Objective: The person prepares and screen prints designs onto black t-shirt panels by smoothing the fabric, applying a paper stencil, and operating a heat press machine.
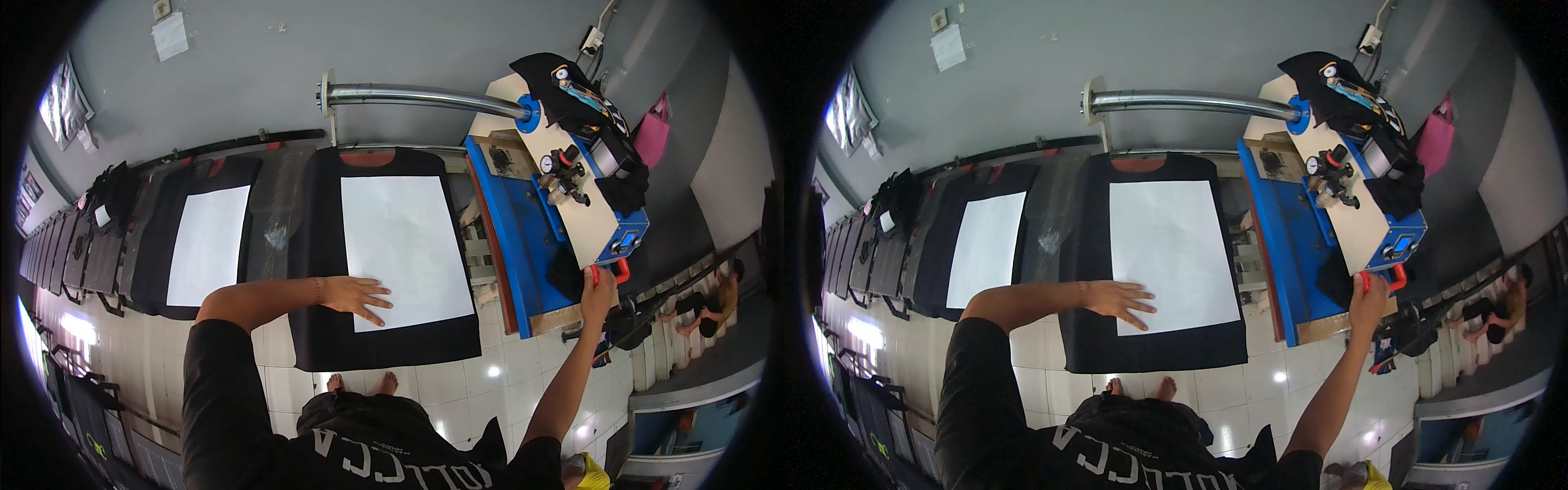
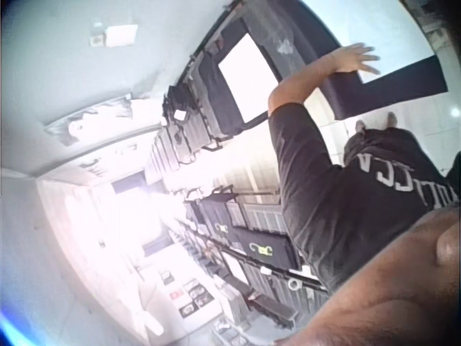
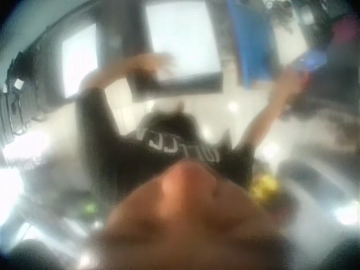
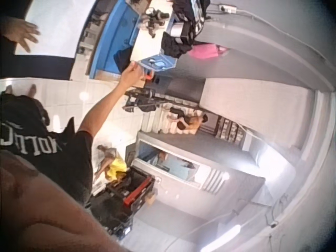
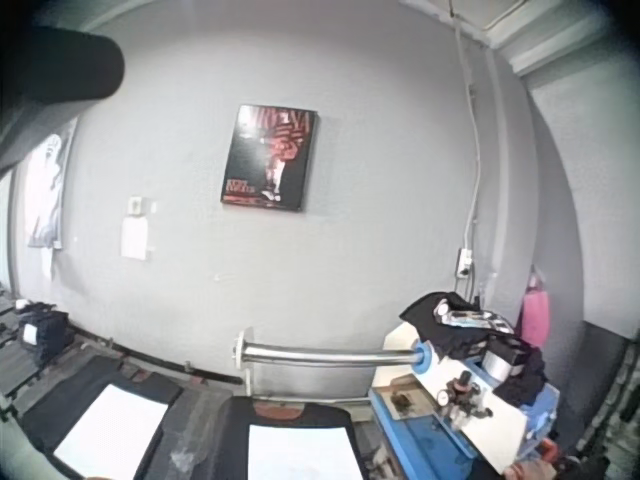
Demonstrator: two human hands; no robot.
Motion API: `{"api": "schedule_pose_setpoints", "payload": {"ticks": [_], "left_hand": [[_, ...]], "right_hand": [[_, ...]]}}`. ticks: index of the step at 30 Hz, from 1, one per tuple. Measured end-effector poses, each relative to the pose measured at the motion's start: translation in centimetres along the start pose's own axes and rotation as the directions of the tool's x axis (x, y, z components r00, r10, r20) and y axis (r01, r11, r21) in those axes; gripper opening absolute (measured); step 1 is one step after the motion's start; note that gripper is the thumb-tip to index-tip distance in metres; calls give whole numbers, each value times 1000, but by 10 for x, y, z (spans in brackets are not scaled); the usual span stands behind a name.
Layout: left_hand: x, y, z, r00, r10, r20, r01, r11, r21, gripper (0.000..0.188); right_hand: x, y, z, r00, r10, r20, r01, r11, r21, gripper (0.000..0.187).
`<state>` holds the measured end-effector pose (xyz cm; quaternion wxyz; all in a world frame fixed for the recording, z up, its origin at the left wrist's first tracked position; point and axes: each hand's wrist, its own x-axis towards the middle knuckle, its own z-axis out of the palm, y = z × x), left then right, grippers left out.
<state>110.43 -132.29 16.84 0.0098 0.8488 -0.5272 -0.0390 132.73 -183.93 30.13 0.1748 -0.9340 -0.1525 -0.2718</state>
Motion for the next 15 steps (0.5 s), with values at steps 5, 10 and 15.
{"api": "schedule_pose_setpoints", "payload": {"ticks": [5, 10, 15], "left_hand": [[-5, -10, 12, 999, -2, -41, 4, 999, 42, 77], [7, -12, -2, 999, -35, 40, 34, 999, 36, 66], [11, -13, -7, 999, -49, 19, 50, 997, -57, 73]], "right_hand": [[0, -12, 1, 999, -22, -42, 20, 999, -47, 35], [-3, -27, -2, 999, 35, -17, -38, 981, -191, 46], [-8, -40, -15, 994, 91, 55, -76, 969, -236, 50]]}}
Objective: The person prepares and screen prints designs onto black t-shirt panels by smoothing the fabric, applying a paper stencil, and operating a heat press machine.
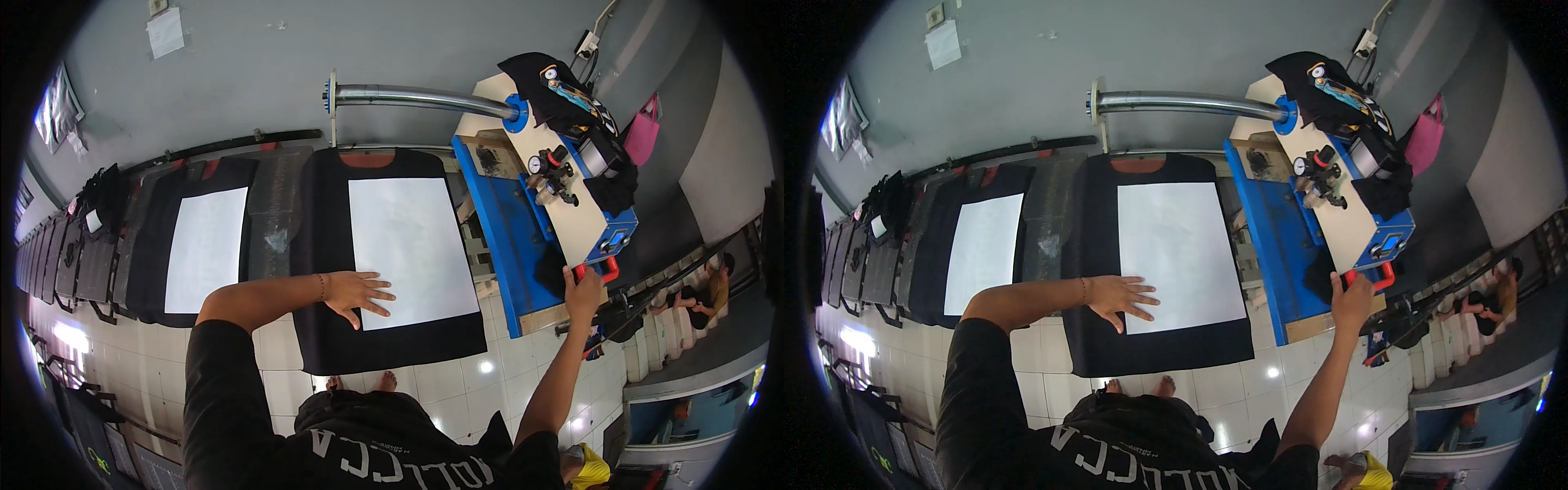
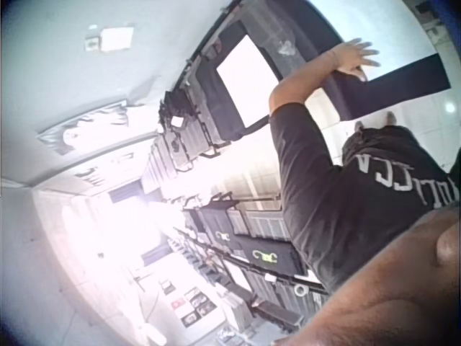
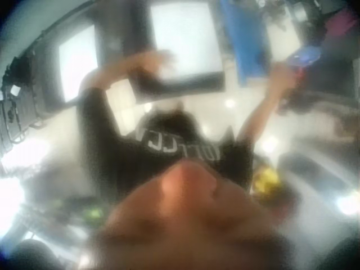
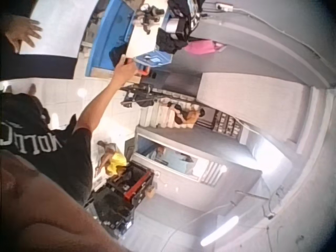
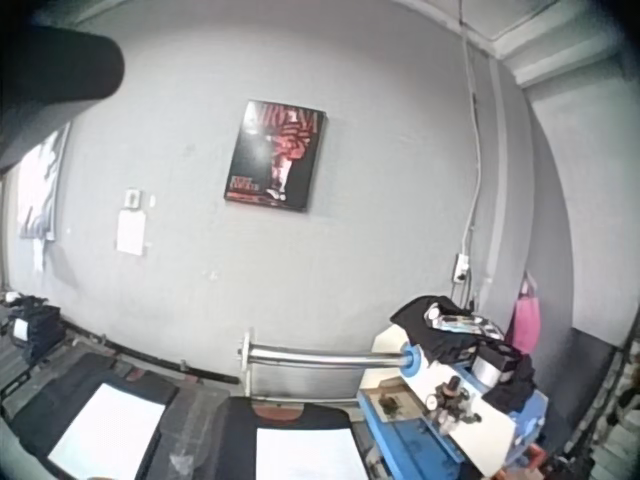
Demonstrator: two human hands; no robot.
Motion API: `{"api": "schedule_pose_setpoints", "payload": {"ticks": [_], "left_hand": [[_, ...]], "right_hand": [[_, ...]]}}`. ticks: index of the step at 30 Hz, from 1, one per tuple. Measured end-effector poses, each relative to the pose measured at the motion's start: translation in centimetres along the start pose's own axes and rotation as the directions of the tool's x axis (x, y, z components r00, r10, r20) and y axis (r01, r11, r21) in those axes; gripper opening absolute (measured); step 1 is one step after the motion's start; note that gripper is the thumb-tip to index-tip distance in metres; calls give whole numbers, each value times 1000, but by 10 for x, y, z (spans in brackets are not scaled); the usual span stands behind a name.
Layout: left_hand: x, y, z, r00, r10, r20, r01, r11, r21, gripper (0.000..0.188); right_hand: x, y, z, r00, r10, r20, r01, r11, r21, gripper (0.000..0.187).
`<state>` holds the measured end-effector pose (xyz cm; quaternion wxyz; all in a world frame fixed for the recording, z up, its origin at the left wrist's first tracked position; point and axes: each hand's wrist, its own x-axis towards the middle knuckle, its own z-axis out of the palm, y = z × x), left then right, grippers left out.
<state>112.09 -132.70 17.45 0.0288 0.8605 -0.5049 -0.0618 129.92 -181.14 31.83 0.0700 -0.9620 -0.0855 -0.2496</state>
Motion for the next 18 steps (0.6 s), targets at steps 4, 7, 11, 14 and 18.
{"api": "schedule_pose_setpoints", "payload": {"ticks": [4, 7, 11, 14, 18], "left_hand": [[22, 0, -1, 999, -29, -36, 27, 998, -53, 77], [59, -9, -4, 994, -69, -80, 67, 997, -32, 75], [99, 0, -5, 956, -232, -182, 230, 973, -37, 70], [133, 20, -2, 843, -466, -268, 453, 885, -111, 63], [168, 37, 2, 511, -758, -405, 689, 643, -333, 54]], "right_hand": [[-3, -7, -8, 1000, -5, -1, 5, 1000, 1, 50], [5, 0, -2, 1000, -28, -13, 28, 999, 32, 49], [7, 26, 3, 990, -117, -79, 133, 959, 250, 38], [23, 60, 12, 996, -11, -89, 56, 852, 520, 42], [64, 119, 47, 954, 18, -299, 160, 814, 559, 57]]}}
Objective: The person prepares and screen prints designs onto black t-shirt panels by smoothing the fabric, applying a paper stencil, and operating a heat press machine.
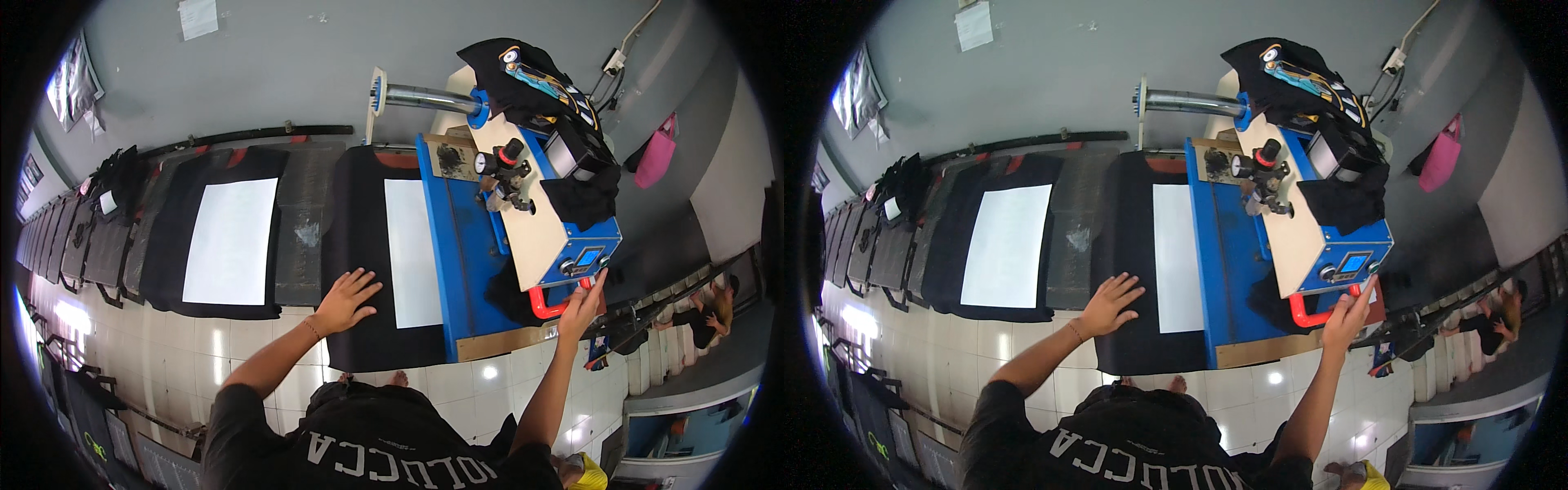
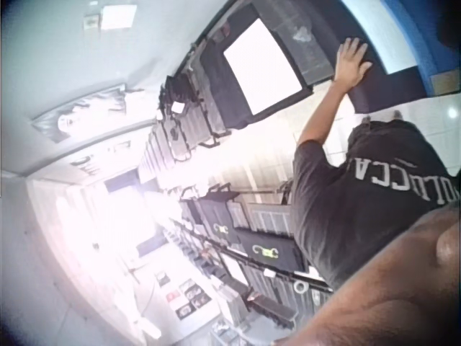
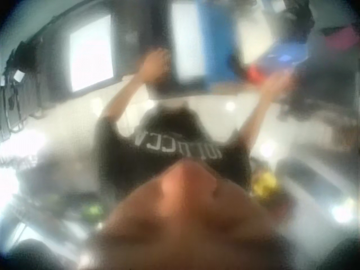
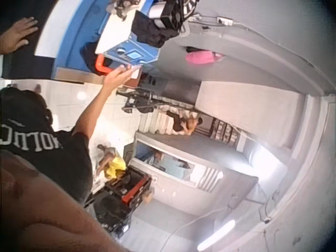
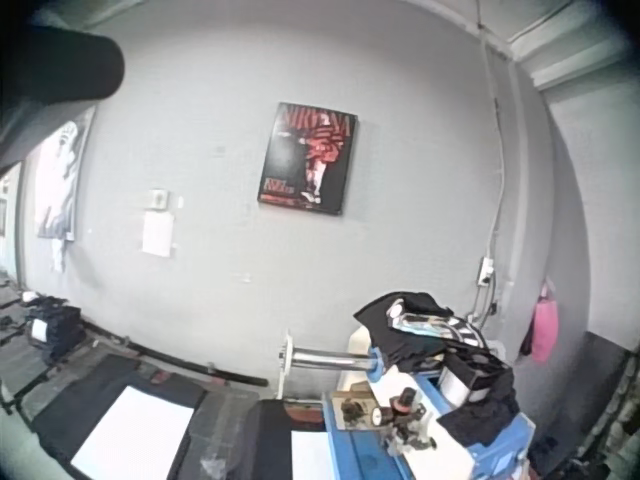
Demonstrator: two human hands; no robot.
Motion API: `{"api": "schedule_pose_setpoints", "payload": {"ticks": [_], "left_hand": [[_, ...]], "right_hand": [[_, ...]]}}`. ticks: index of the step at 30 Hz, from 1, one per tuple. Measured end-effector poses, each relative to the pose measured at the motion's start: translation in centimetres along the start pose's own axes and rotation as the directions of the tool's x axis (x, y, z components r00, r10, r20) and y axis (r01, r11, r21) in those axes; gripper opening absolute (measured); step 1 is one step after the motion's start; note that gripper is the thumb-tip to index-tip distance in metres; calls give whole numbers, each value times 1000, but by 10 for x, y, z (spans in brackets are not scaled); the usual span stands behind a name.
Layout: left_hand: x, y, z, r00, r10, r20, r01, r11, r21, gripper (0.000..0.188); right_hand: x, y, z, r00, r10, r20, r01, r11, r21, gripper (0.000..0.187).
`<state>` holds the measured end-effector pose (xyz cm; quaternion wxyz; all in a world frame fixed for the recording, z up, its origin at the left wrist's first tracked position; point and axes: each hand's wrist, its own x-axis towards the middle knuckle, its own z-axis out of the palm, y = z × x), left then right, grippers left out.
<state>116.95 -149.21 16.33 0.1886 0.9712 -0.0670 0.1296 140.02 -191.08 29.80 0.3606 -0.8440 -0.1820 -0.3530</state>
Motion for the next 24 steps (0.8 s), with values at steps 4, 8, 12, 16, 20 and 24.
{"api": "schedule_pose_setpoints", "payload": {"ticks": [4, 8, 12, 16, 20, 24], "left_hand": [[2, 33, 23, 925, -316, -210, 294, 947, -130, 47], [1, 69, 53, 830, -466, -305, 415, 883, -218, 39], [-11, 92, 90, 748, -581, -322, 503, 812, -297, 32], [-23, 110, 117, 663, -681, -311, 556, 726, -405, 25], [-35, 118, 132, 585, -750, -309, 599, 656, -459, 20], [-48, 123, 134, 486, -831, -271, 641, 550, -535, 18]], "right_hand": [[11, 20, 4, 999, 21, 39, -29, 975, 218, 60], [14, 25, 7, 1000, 0, 0, 0, 959, 284, 61], [15, 27, 7, 1000, -10, -2, 10, 950, 312, 64], [16, 27, 4, 999, 15, 28, -23, 955, 295, 66], [18, 23, 1, 997, 44, 56, -59, 954, 294, 67], [18, 32, -2, 998, -7, 65, -10, 968, 251, 64]]}}
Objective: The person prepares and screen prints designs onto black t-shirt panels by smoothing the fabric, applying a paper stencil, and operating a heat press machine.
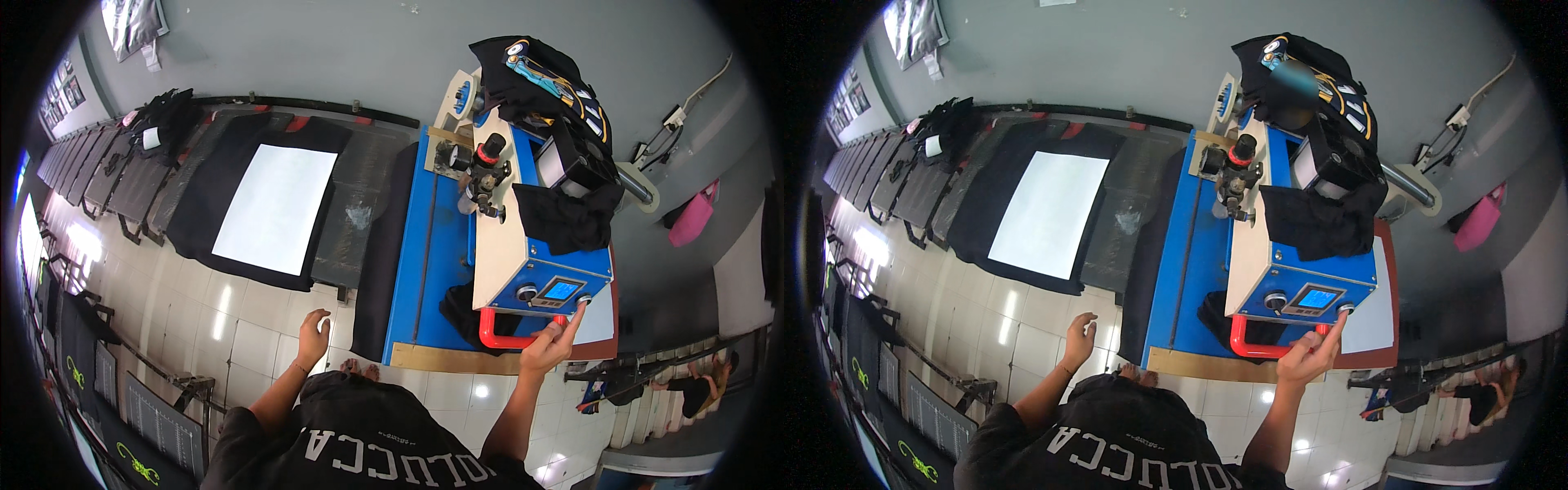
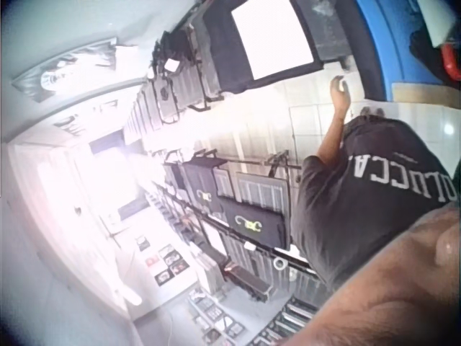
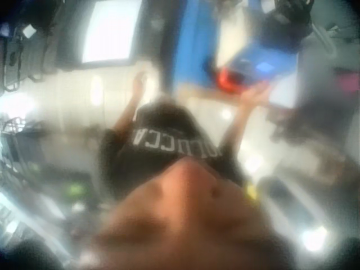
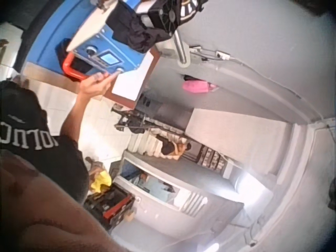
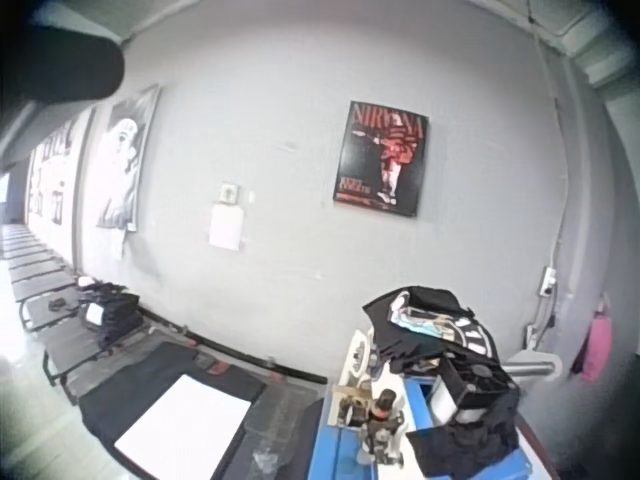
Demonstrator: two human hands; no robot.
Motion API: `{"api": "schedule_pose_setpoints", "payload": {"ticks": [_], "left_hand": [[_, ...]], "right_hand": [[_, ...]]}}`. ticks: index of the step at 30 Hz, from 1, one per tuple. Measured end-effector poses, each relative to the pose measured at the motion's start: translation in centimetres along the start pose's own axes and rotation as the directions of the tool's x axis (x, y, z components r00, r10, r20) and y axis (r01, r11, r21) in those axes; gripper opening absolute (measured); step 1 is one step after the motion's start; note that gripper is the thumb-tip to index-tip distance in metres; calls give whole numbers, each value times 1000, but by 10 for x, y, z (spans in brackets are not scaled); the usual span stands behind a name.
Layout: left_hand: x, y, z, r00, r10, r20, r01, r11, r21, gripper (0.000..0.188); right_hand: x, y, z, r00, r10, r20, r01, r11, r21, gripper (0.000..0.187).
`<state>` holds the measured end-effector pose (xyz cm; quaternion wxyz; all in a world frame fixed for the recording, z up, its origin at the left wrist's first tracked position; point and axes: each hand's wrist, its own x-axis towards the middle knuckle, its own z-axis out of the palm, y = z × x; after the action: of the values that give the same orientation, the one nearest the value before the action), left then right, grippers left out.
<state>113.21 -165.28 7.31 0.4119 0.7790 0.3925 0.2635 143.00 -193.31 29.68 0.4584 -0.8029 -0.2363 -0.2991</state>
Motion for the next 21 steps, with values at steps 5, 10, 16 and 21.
{"api": "schedule_pose_setpoints", "payload": {"ticks": [5, 10, 16, 21], "left_hand": [[-12, -17, -14, 998, -58, 0, 58, 998, -4, 20], [-10, -24, -44, 988, -141, -56, 142, 990, -3, 21], [37, -81, -100, 827, -542, -146, 435, 784, -443, 35], [95, -101, -148, 743, -662, -102, 344, 508, -790, 53]], "right_hand": [[1, 6, 1, 994, -106, 5, 106, 992, -66, 60], [-3, -11, -6, 994, 99, 37, -100, 995, 19, 58], [-21, -30, 7, 990, 101, -95, -87, 986, 145, 51], [-65, -93, 18, 998, 52, -29, -20, 747, 664, 30]]}}
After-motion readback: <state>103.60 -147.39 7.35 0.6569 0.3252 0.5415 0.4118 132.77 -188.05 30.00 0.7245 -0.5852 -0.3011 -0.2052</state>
